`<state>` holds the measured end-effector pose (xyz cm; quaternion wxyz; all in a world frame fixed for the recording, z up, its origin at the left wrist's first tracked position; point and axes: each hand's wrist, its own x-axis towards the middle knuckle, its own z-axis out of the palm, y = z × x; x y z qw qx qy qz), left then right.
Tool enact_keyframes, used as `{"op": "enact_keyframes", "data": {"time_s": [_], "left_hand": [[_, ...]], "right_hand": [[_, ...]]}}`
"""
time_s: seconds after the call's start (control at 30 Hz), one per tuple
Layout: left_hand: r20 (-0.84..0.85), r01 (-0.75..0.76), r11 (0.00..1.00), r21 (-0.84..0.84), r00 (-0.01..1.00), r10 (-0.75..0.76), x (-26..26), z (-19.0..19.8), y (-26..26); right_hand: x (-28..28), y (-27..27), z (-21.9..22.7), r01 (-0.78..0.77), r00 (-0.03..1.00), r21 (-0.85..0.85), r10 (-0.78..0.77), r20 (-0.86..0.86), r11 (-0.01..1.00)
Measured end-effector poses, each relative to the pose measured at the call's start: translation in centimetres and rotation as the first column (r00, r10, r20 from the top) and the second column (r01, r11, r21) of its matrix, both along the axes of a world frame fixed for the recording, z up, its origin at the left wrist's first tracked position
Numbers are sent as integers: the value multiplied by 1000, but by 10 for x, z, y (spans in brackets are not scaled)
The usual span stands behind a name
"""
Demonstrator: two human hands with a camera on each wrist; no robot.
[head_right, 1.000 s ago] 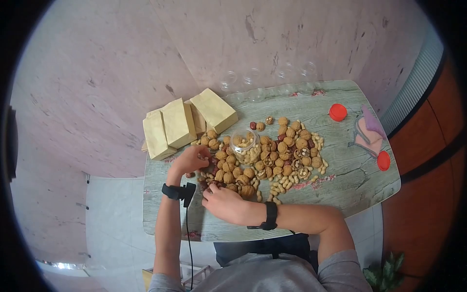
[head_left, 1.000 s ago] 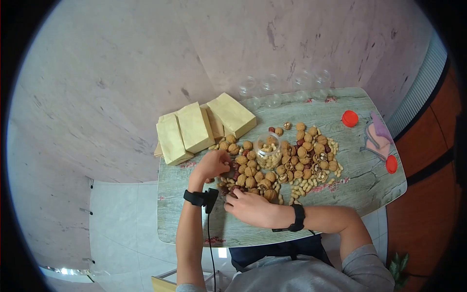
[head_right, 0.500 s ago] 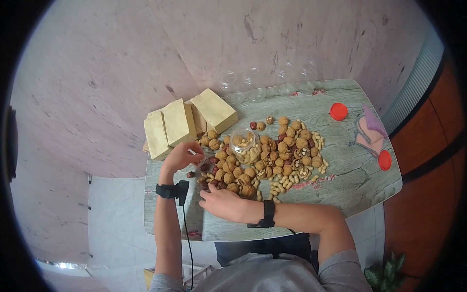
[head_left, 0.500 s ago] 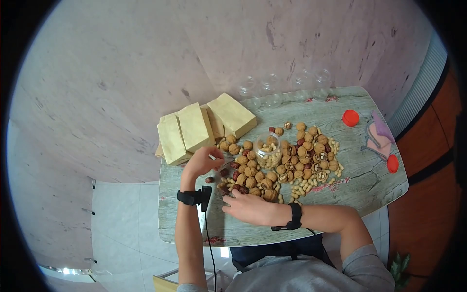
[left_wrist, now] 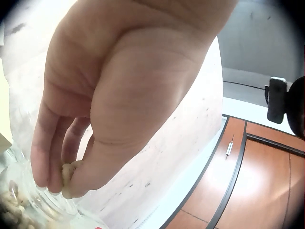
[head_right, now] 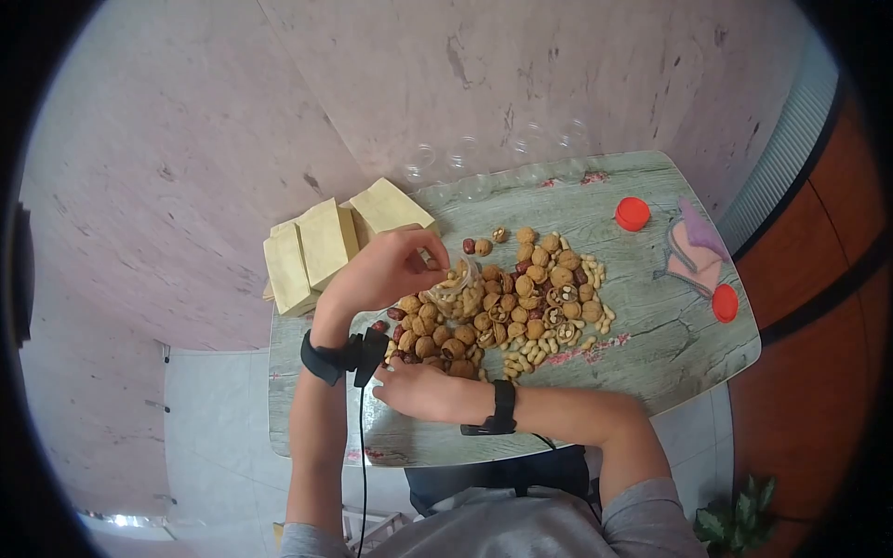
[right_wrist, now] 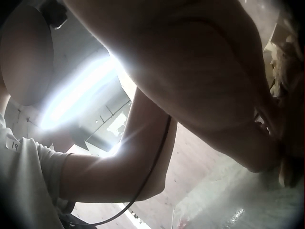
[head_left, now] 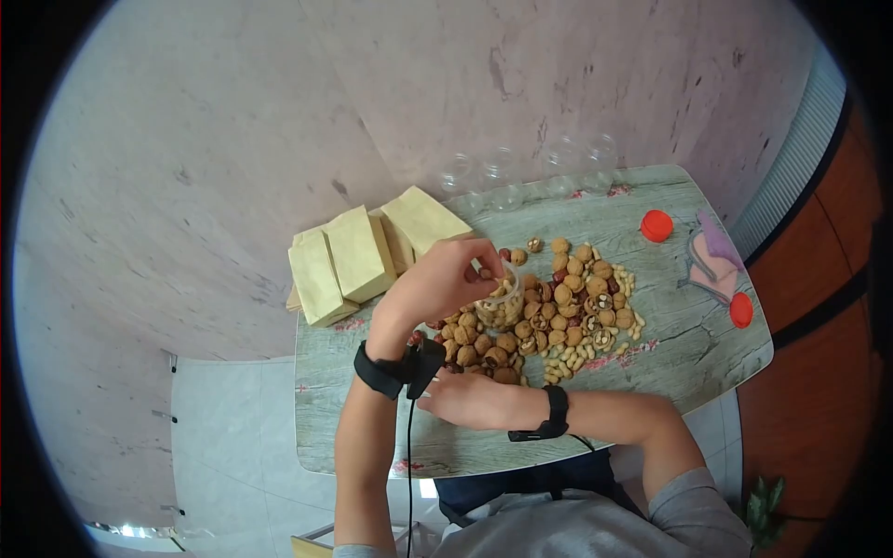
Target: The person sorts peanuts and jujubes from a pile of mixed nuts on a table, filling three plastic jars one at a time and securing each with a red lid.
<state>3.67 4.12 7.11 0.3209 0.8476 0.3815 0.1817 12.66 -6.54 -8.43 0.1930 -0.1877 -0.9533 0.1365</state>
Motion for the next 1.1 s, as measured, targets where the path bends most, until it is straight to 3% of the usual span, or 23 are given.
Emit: {"op": "enact_keyframes", "data": {"time_s": [0.23, 0.3, 0.33, 0.37, 0.43, 0.5, 0.57, 0.7, 0.9, 1.1], "left_hand": [[-58, 16, 999, 33, 998, -14, 1, 0, 3], [-22, -4, 999, 34, 1000, 5, -11, 2, 2], [12, -23, 999, 34, 1000, 23, -19, 3, 1], [13, -27, 999, 34, 1000, 26, -29, 4, 0], [28, -158, 987, 12, 987, 158, -55, 4, -3], [0, -220, 976, -3, 976, 220, -79, -6, -9], [-106, -296, 955, 13, 950, 295, -97, -16, -21], [-312, -307, 947, -94, 912, 265, -122, -44, -47], [-424, -278, 960, -32, 874, 238, -112, -88, -66], [-442, -377, 926, 14, 828, 344, -97, -105, -70]], "right_hand": [[9, 1, 27, 15, 1000, -35, -15, -9, 999], [19, 9, 48, -3, 1000, -63, 1, -22, 998], [32, 12, 77, -6, 996, -107, 16, 90, 994], [42, 18, 91, -10, 996, -107, 20, 91, 994], [60, 28, 109, 38, 995, -110, -47, -84, 993], [82, 40, 133, 152, 986, -124, -159, -44, 980], [102, 55, 137, 225, 958, -175, -250, -138, 959], [118, 71, 143, 337, 922, -237, -370, -111, 911], [118, 81, 130, 370, 914, -250, -399, -76, 895], [117, 84, 127, 385, 909, -252, -413, -64, 888]]}}
